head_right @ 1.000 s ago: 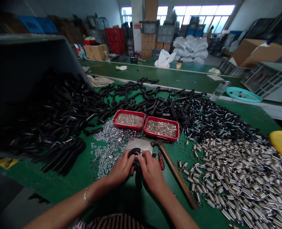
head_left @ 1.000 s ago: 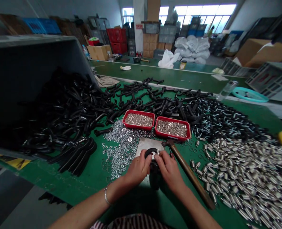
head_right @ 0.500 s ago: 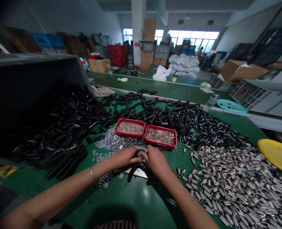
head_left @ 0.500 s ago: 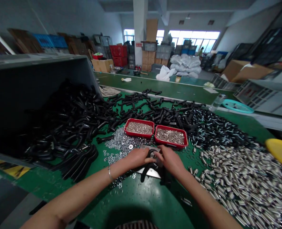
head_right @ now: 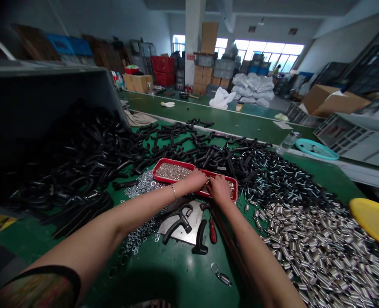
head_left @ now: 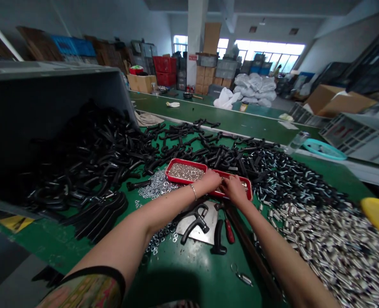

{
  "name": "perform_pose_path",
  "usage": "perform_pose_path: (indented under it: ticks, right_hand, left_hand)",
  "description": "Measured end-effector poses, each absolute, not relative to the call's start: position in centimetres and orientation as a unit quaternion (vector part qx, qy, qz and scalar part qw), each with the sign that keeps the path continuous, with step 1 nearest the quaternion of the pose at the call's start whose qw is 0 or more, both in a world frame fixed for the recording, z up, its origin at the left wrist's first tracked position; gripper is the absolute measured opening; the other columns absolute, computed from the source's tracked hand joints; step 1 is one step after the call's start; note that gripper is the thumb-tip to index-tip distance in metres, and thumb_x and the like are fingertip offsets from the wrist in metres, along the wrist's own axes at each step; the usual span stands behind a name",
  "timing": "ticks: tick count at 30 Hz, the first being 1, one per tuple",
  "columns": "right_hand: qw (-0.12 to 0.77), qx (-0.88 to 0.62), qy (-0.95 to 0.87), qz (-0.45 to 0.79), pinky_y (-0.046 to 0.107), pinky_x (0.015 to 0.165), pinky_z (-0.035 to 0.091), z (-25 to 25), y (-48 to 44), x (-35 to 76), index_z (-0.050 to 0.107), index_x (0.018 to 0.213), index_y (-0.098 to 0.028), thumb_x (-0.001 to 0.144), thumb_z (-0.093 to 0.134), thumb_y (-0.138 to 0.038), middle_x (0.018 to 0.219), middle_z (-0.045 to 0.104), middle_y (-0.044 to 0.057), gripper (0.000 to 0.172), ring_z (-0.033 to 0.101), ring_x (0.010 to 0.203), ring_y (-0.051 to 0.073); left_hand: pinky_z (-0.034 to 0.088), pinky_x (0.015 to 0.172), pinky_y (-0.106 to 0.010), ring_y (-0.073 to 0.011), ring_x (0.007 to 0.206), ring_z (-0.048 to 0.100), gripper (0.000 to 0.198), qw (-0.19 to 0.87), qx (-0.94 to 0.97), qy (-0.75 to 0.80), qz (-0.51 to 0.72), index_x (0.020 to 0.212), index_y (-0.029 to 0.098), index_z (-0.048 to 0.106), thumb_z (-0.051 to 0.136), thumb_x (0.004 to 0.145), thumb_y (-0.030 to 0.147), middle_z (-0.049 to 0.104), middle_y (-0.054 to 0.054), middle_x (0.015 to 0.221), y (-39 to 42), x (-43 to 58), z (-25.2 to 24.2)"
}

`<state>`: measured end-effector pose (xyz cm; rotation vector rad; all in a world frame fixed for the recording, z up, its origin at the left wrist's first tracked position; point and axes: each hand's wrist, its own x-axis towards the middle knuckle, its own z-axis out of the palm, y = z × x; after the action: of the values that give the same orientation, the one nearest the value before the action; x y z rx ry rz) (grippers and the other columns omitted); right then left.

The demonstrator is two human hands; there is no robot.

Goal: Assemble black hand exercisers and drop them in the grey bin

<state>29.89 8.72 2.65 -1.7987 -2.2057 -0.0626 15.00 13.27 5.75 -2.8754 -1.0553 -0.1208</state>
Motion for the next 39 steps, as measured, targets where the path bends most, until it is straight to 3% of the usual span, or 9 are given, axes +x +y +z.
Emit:
perform_pose_path:
  ticks: [4,9,16,23,26,29,34,36,39]
  right_hand:
    - [0.202,-0.618,-0.760,0.014,0.039,0.085,0.040,1.4,8.8,30.8,0.070,0.089,-0.018,0.091,0.057,-0.025,0.092,0.065,0.012,0.015,0.052,0.097,0.029]
    - [0.287,-0.604,-0.740,0.065,0.038,0.085,0.043,0.8,9.0,31.2,0.066,0.091,-0.019,0.090,0.053,-0.022,0.093,0.067,0.009,0.013,0.056,0.092,0.026]
    - [0.369,-0.600,-0.702,0.106,0.037,0.081,0.044,1.0,9.0,31.0,0.060,0.081,-0.021,0.083,0.052,-0.023,0.085,0.066,0.006,0.009,0.058,0.085,0.024]
    - [0.418,-0.600,-0.658,0.178,0.032,0.075,0.048,3.6,4.4,31.1,0.057,0.088,-0.020,0.086,0.055,-0.034,0.086,0.066,0.005,0.013,0.060,0.079,0.020]
    - [0.373,-0.560,-0.681,0.289,0.033,0.080,0.049,4.3,-0.2,29.6,0.060,0.090,-0.021,0.088,0.057,-0.032,0.090,0.067,0.004,0.012,0.062,0.086,0.021]
    - [0.286,-0.536,-0.721,0.334,0.032,0.081,0.048,4.2,-3.4,27.2,0.060,0.104,-0.022,0.092,0.052,-0.025,0.092,0.067,0.003,0.015,0.062,0.087,0.020]
    - [0.034,-0.527,-0.838,0.139,0.032,0.090,0.044,4.0,-4.0,23.3,0.063,0.101,-0.015,0.087,0.047,-0.002,0.105,0.067,0.012,0.025,0.059,0.103,0.024]
    - [-0.072,-0.524,-0.847,0.055,0.034,0.089,0.044,4.3,-3.8,21.9,0.065,0.102,-0.012,0.086,0.044,0.002,0.104,0.068,0.016,0.030,0.059,0.102,0.026]
    - [-0.127,-0.530,-0.838,0.012,0.038,0.081,0.045,4.7,-3.9,20.5,0.066,0.107,-0.008,0.089,0.043,-0.001,0.099,0.069,0.021,0.030,0.060,0.096,0.030]
  left_hand:
    - [0.042,0.094,-0.047,-0.0295,0.097,0.066,0.021,0.055,-0.932,-0.354,-0.055,0.097,0.007,0.071,0.050,0.093,0.009,0.072,-0.019,0.098,13.1,15.0,3.8]
    - [0.038,0.095,-0.050,-0.0308,0.104,0.061,0.025,0.063,-0.923,-0.371,-0.079,0.103,0.007,0.068,0.045,0.096,0.013,0.069,-0.019,0.105,13.0,15.3,3.2]
    - [0.037,0.098,-0.049,-0.0277,0.098,0.061,0.018,0.049,-0.914,-0.389,-0.099,0.092,0.009,0.066,0.049,0.095,0.012,0.070,-0.014,0.094,13.0,15.4,3.2]
    - [0.044,0.091,-0.034,-0.0211,0.099,0.058,0.012,-0.023,-0.882,-0.412,-0.229,0.102,0.014,0.056,0.049,0.098,0.022,0.063,-0.009,0.103,10.8,10.3,3.5]
    - [0.046,0.086,-0.032,-0.0187,0.094,0.058,0.008,-0.109,-0.848,-0.411,-0.317,0.095,0.017,0.056,0.049,0.098,0.021,0.061,-0.006,0.097,9.7,7.1,3.6]
    - [0.047,0.085,-0.032,-0.0188,0.092,0.059,0.009,-0.118,-0.856,-0.405,-0.300,0.094,0.016,0.058,0.051,0.097,0.021,0.063,-0.006,0.095,9.6,6.3,4.6]
    - [0.046,0.090,-0.037,-0.0237,0.103,0.062,0.020,-0.025,-0.916,-0.375,-0.143,0.110,0.014,0.064,0.056,0.094,0.022,0.068,-0.012,0.110,11.5,10.5,6.7]
    - [0.045,0.092,-0.040,-0.0258,0.101,0.063,0.014,-0.017,-0.924,-0.367,-0.106,0.097,0.013,0.070,0.059,0.089,0.014,0.071,-0.014,0.100,12.3,12.4,6.7]
    - [0.043,0.093,-0.044,-0.0277,0.098,0.063,0.013,-0.019,-0.929,-0.362,-0.073,0.080,0.012,0.074,0.062,0.082,0.006,0.073,-0.015,0.086,13.2,14.2,5.9]
